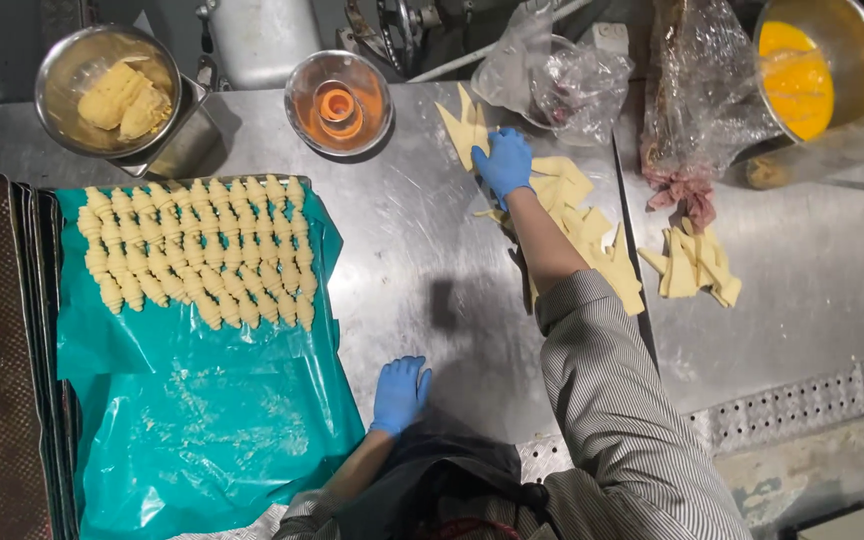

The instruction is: The recorder is rolling pre-cut dough triangles into croissant shapes and placing them on a tray.

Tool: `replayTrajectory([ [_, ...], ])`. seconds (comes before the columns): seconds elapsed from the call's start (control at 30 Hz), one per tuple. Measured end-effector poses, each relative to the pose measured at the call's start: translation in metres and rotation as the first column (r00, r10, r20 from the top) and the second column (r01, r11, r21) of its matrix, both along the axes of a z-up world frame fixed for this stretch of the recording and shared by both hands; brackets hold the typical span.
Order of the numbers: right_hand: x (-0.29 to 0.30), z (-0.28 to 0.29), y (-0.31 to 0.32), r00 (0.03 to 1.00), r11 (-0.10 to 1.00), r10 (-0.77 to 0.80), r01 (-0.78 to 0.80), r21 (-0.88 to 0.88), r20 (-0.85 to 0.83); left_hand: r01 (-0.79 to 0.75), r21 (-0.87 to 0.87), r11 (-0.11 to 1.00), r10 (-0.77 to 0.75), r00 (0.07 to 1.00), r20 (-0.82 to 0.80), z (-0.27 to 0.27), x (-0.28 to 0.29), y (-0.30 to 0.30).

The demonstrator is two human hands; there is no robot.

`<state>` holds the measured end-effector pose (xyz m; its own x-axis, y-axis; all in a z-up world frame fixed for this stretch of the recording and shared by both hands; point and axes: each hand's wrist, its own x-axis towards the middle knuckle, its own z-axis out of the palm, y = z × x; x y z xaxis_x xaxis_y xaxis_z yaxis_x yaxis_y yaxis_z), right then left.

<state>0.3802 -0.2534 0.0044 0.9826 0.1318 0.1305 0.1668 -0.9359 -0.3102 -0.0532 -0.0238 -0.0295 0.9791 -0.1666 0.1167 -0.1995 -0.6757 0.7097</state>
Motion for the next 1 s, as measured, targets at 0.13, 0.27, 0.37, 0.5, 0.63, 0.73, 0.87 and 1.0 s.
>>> replayTrajectory([
  [0.13,0.016,-0.015,0.019,0.999,0.959,0.037,-0.029,-0.282,0.021,0.003,-0.017,1.0,-0.004,0.999,-0.053,0.02,0.008,0.004],
  [0.27,0.021,-0.02,0.035,0.976,0.944,-0.207,0.217,-0.25,0.065,0.023,-0.047,0.999,-0.031,0.984,-0.176,0.029,0.014,0.006],
  [0.37,0.028,-0.02,0.028,0.935,0.93,-0.352,0.346,-0.122,-0.034,0.021,-0.062,0.998,-0.034,0.975,-0.22,0.027,0.014,0.005],
  [0.5,0.042,-0.037,0.001,0.873,0.915,-0.403,0.394,-0.088,-0.274,0.039,-0.053,0.998,-0.049,0.976,-0.211,0.023,0.012,0.005],
  [0.63,0.025,-0.056,-0.013,0.884,0.921,-0.379,0.388,-0.022,-0.275,0.033,-0.07,0.997,-0.041,0.993,-0.113,0.022,0.009,0.005],
  [0.73,-0.012,-0.045,-0.007,0.949,0.91,-0.257,0.174,0.375,0.184,0.047,-0.049,0.998,-0.053,0.991,-0.126,0.024,0.009,0.005],
  [0.87,-0.094,0.029,0.026,0.988,0.839,-0.144,0.156,0.521,-0.064,0.053,-0.025,0.998,-0.056,0.988,-0.142,0.022,0.009,0.005],
  [1.0,-0.15,0.031,0.017,0.873,0.464,0.277,0.245,0.851,-0.402,0.026,-0.036,0.999,-0.028,0.998,-0.06,0.02,0.008,0.003],
])
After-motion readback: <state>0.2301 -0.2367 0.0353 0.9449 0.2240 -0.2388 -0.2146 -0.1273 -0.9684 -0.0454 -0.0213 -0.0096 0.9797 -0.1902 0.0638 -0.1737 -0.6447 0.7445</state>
